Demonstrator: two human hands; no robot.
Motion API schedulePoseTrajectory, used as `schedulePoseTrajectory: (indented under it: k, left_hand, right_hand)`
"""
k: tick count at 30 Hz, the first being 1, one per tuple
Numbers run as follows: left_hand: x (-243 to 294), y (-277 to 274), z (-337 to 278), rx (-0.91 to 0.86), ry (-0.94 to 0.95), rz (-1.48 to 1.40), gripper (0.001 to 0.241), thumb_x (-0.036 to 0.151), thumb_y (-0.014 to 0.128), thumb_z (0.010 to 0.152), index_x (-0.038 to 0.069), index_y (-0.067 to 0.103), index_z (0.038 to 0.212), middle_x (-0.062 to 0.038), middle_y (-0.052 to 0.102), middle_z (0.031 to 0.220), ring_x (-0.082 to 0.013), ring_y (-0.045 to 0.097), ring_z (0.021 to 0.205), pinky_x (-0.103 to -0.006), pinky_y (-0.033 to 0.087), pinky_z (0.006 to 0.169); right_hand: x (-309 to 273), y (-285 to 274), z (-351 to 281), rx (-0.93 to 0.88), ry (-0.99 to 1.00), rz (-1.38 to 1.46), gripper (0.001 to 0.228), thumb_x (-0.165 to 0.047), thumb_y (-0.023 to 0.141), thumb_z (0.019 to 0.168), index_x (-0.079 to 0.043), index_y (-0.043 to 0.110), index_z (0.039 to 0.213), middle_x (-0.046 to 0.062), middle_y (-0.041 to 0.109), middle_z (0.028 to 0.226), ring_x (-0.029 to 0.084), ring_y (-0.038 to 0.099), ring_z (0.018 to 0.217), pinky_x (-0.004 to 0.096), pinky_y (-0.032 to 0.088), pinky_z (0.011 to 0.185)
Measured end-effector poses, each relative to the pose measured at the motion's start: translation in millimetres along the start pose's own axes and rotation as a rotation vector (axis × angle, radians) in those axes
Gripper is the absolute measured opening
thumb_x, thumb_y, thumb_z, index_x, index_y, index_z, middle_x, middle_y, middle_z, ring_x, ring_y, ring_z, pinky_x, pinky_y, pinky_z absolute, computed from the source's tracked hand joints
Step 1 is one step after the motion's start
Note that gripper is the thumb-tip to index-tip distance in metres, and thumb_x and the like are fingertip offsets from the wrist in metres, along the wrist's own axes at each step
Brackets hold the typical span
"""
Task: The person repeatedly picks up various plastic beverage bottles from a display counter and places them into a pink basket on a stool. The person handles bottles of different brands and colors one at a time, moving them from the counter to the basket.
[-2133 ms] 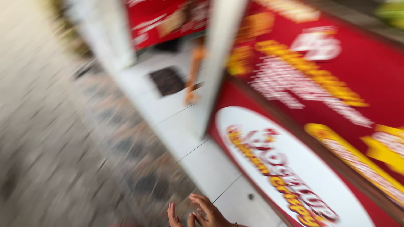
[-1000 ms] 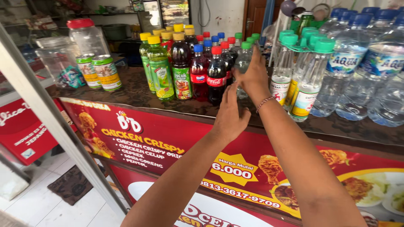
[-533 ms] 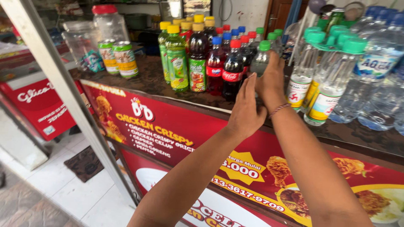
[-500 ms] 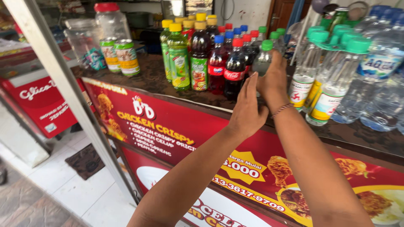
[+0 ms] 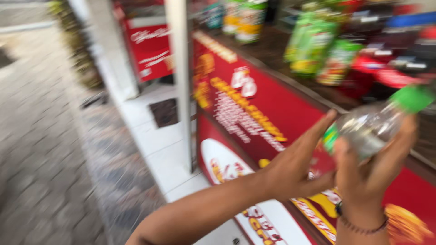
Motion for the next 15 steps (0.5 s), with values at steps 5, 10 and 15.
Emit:
schedulePoseTrajectory:
  k: [5,10,15]
  left_hand:
    - [-11,-81,-135,0.246,-0.141,0.061,0.088,0.011,0.078,0.090,0.004,0.029,0.163,-0.018,0.056,0.148,-0.0257,0.062,0.129,-0.0377,0.053,0.109]
    - [-33,-154,-304,0.630,-0.418,0.077,0.086,0.009,0.079,0.087,0.002,0.035,0.160,-0.017,0.062,0.142,-0.0212,0.061,0.129,-0.0346,0.051,0.108]
    - [-27,-203,-489,1.081,-0.621,0.125,0.087,0.013,0.081,0.084,0.005,0.034,0.156,-0.014,0.064,0.137,-0.0212,0.062,0.126,-0.0346,0.051,0.106]
  right_hand:
    - [-3,133,-84,-0.290,0.012,0.108,0.085,-0.018,0.068,0.094,0.004,0.020,0.160,0.018,0.043,0.144,0.024,0.055,0.124,0.038,0.049,0.106]
    - [-26,287,-196,-0.745,0.336,0.366,0.077,-0.017,0.073,0.088,0.007,0.034,0.150,0.017,0.057,0.128,0.025,0.061,0.115,0.037,0.051,0.097]
    - [-95,419,-306,-1.133,0.438,0.531,0.068,-0.018,0.072,0.090,0.005,0.041,0.146,0.016,0.057,0.129,0.020,0.067,0.110,0.030,0.060,0.086]
Point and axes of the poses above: each hand's wrist, its own z-axis towards the middle knuckle, its own y-axis out of the palm, x = y × z, the point moved 7 cm from there along z, towards the middle knuckle
